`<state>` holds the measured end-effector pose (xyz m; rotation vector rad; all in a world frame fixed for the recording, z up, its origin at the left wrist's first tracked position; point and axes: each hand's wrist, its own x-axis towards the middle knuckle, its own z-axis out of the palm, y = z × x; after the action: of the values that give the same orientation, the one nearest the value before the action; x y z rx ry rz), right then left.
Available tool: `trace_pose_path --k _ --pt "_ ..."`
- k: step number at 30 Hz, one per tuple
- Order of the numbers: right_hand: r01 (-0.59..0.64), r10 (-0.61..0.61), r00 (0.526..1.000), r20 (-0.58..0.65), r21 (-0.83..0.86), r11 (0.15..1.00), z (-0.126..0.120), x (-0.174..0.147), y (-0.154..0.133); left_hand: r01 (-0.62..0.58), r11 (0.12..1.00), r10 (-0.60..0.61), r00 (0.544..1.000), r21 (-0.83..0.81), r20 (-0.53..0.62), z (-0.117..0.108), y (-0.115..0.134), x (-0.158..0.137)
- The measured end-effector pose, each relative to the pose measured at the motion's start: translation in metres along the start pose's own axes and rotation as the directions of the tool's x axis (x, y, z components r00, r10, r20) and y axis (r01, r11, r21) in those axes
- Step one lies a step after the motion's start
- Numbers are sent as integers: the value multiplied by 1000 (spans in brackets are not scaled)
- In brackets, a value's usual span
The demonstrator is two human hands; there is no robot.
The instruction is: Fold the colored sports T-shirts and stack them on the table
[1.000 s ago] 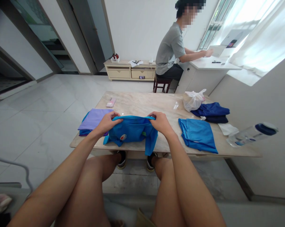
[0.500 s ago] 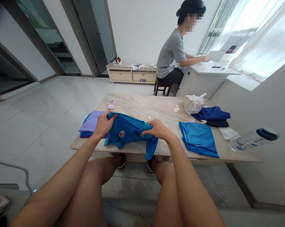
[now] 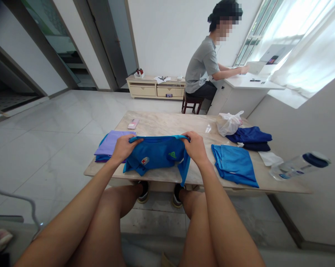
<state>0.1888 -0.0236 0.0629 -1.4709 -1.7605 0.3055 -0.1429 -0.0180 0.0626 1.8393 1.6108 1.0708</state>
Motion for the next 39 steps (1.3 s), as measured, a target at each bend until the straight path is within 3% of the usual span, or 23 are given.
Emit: trace_pose_path --k 2,4,5,6,10,12,14,17,19,20,23,25,26,28,30,35,39 --pt "-2 1 998 -62 -10 1000 4 1 -2 -1 986 49 959 -169 279 -2 18 -10" --pt "16 -18 991 -133 -16 1000 8 2 -8 54 935 163 811 -349 562 -2 37 -21" --pt "31 -32 987 -155 -9 999 9 2 -12 81 906 215 757 -415 617 0 45 -25" --pt "51 -48 987 -157 14 999 10 2 -18 89 882 245 753 -463 611 3 51 -28" --pt "137 -141 990 -1 228 964 13 -2 -41 -33 877 198 934 -480 297 25 52 -21" --pt "151 -185 979 81 316 937 16 -6 -52 -80 895 185 962 -439 201 36 43 -13" --pt "137 -204 969 142 379 915 21 -9 -62 -103 893 213 954 -438 209 43 37 -7" --pt "92 -199 961 190 458 884 29 -11 -72 -70 888 259 894 -455 366 44 34 -5" --pt "92 -196 966 170 483 871 34 -10 -74 -23 912 222 868 -410 445 43 34 -6" --pt "100 -187 973 139 475 874 35 -9 -72 -10 924 192 876 -383 442 43 34 -6" --pt "63 -81 996 35 355 933 36 -5 -61 -20 938 118 958 -347 263 41 31 -3" --pt "-40 7 991 136 244 969 35 -6 -51 -38 935 84 990 -353 116 41 28 0" --pt "-83 31 966 257 194 977 34 -8 -47 -41 933 67 996 -358 61 40 27 2" --pt "-112 53 865 498 88 990 35 -13 -42 -40 926 37 999 -376 -15 39 26 4" --pt "-62 70 796 601 -33 997 39 -18 -40 -33 915 11 998 -402 -58 38 26 5" --pt "85 61 808 587 -219 972 57 -18 -45 -27 882 -50 987 -470 -150 32 27 3" --pt "80 70 868 492 -276 958 54 -7 -42 -40 885 -64 976 -465 -206 25 17 5"
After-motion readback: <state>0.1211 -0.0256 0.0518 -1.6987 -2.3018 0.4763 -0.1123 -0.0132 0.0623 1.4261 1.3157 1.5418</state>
